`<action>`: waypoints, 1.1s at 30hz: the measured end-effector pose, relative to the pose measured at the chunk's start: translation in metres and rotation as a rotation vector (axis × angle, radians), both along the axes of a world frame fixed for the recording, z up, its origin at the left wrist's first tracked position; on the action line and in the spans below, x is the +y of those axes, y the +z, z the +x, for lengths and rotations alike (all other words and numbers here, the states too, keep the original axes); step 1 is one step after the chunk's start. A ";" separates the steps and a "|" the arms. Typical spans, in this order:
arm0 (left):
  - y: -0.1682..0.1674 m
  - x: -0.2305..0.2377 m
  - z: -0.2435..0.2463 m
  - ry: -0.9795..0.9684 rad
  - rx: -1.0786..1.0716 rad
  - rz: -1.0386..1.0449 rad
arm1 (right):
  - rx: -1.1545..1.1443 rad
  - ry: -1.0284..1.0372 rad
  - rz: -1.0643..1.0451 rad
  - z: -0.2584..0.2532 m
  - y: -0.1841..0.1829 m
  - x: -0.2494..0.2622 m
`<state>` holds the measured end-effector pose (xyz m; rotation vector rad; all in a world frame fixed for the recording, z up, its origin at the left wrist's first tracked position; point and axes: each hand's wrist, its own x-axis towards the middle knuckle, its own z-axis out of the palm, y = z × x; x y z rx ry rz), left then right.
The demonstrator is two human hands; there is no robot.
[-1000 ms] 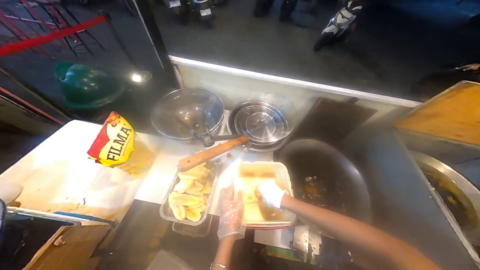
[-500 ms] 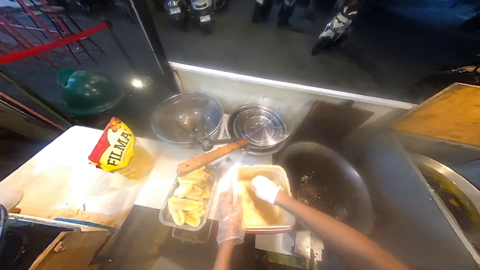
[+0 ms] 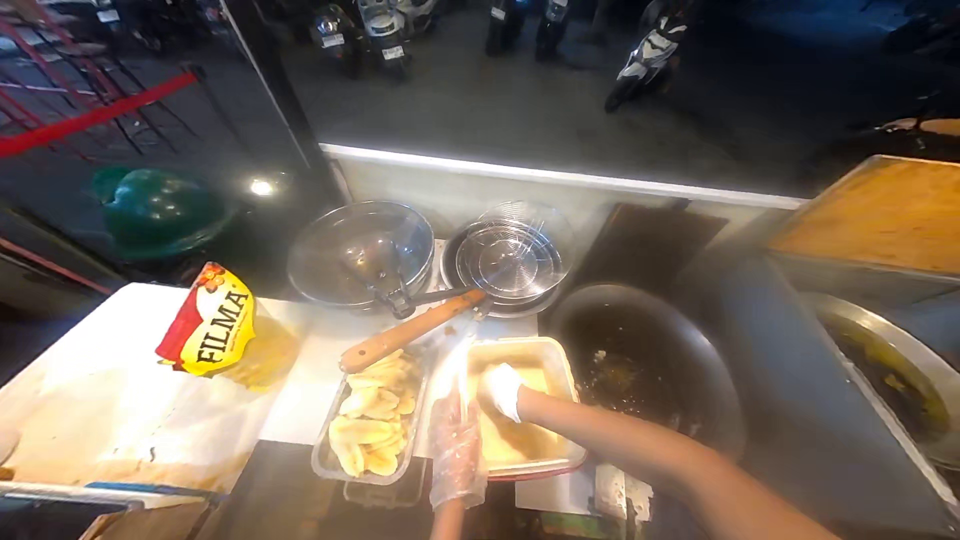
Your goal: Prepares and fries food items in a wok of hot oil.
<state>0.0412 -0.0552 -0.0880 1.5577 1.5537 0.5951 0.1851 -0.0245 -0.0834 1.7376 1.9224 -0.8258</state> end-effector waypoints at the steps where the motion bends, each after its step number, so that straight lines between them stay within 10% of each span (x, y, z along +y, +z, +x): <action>1: -0.001 0.000 0.000 0.003 -0.003 0.014 | 0.005 0.009 -0.006 0.000 0.003 0.001; 17: 0.007 -0.006 0.008 0.021 0.009 0.020 | 0.309 -0.412 0.233 0.033 0.034 -0.051; 21: 0.004 -0.008 0.005 0.026 0.008 0.021 | 0.462 -0.524 0.621 0.093 0.038 -0.088; 26: 0.005 -0.010 0.003 0.031 -0.036 0.021 | 0.763 -0.940 0.409 0.163 0.112 -0.127; 29: -0.004 -0.008 0.000 0.024 -0.076 0.041 | 0.836 -1.106 0.484 0.212 0.054 -0.164; 33: -0.009 -0.006 -0.003 0.008 -0.004 0.058 | 0.383 -1.318 0.294 0.254 -0.045 -0.188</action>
